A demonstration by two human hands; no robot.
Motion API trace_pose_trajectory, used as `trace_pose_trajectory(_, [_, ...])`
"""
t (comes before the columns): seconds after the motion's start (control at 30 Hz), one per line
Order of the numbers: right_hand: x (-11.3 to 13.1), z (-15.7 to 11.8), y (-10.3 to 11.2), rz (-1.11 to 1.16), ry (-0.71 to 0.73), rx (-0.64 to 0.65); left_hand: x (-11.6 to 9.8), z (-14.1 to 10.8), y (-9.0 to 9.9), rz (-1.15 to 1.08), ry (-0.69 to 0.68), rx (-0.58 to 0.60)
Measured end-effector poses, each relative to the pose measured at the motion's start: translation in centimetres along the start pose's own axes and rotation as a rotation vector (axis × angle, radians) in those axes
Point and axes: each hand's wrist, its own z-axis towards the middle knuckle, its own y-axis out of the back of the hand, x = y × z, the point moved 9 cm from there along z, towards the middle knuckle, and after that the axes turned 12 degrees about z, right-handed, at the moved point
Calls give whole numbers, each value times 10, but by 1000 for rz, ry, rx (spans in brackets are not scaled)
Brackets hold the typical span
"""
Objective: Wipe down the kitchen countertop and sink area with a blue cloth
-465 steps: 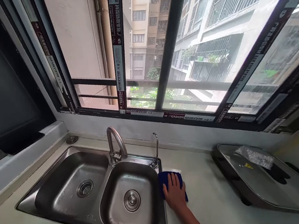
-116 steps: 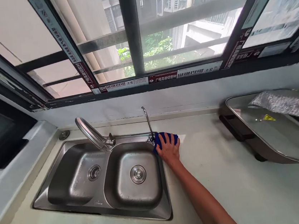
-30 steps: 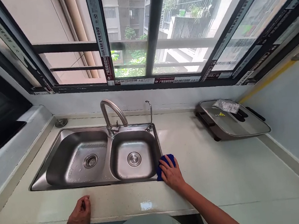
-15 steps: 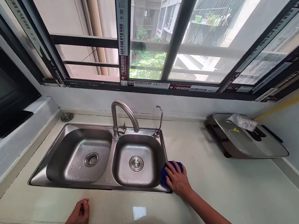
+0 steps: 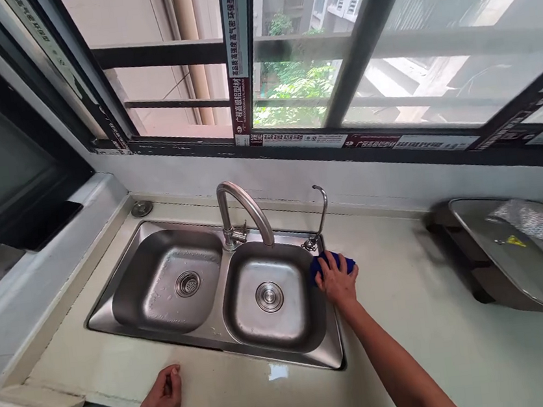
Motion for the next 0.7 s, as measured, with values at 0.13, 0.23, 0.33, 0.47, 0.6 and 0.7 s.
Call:
trace_pose_trajectory(0.13, [-4, 19, -7, 21, -8, 14, -4, 1, 5, 0, -9, 4])
trace_pose_trajectory(0.23, [-4, 11, -3, 34, 2, -6, -7, 2, 8, -5, -33, 1])
trace_pose_trajectory(0.33, [-1, -18, 5, 35, 37, -26, -8, 3, 9, -11, -41, -13])
trace_pose_trajectory(0.47, [4, -71, 17, 61, 79, -58, -10, 4, 11, -1, -33, -29])
trace_pose_trajectory(0.6, [8, -124, 27, 122, 77, -84, -11, 4, 10, -14, -1, 10])
trace_pose_trajectory(0.7, [12, -162, 34, 183, 75, -103, -11, 3, 8, -27, 19, 34])
